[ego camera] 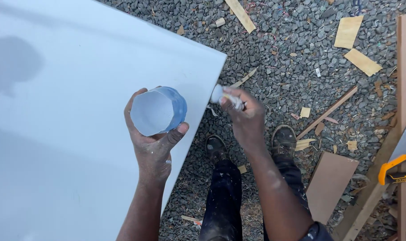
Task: The person holds a small plastic container filled with a white substance and uses a cloth to apply it to the edge of a large white board. They repeatedly dip the cloth into the container and spread the substance along the board's edge. Later, they pour a clear liquid from a plastic bottle into the container and continue applying the mixture.
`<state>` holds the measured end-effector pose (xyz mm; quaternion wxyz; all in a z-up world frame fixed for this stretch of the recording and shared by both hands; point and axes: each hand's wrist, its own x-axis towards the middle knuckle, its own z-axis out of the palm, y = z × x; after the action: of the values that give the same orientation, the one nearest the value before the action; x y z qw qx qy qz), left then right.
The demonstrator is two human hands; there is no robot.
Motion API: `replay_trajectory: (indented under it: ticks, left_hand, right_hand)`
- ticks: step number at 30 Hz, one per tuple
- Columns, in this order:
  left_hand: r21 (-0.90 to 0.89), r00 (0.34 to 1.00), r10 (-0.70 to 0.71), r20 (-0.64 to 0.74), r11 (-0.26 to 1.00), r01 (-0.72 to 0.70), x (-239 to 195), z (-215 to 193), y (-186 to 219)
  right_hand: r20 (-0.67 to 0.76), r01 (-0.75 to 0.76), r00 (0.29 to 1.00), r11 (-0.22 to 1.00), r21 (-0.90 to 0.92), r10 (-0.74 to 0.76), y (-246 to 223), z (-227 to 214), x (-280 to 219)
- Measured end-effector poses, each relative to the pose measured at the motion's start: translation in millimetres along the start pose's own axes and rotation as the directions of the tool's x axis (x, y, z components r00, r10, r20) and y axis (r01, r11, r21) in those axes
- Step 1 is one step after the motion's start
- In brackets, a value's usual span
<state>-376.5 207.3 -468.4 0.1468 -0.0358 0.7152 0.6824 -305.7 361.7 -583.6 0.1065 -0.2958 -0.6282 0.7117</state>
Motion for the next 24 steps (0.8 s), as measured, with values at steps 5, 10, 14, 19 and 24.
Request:
replay_trajectory:
  ticks: [5, 10, 14, 19, 24]
  left_hand:
    - [0.002, 1.000, 0.002, 0.001, 1.000, -0.002, 10, -3, 1]
    - [0.084, 0.996, 0.094, -0.004, 0.992, -0.093, 7, 3, 4]
    - [0.007, 0.994, 0.110, 0.001, 0.994, -0.110, 6, 3, 4]
    - [-0.010, 0.996, 0.092, -0.015, 0.996, -0.092, 3, 5, 3]
    - [-0.015, 0.996, 0.083, -0.017, 0.996, -0.083, 0, 8, 1]
  right_hand:
    - [-0.067, -0.080, 0.995, 0.997, 0.001, 0.080, 15, 15, -30]
    - [-0.202, -0.094, 0.975, 0.995, 0.022, 0.097, -7, 5, 46]
    - [-0.208, 0.127, 0.971, 0.991, 0.049, -0.114, -22, -12, 80]
    - [-0.141, -0.031, 0.990, 0.997, -0.073, 0.021, -5, 2, 27]
    - [-0.036, -0.278, 0.959, 0.958, 0.065, 0.281, 23, 30, -69]
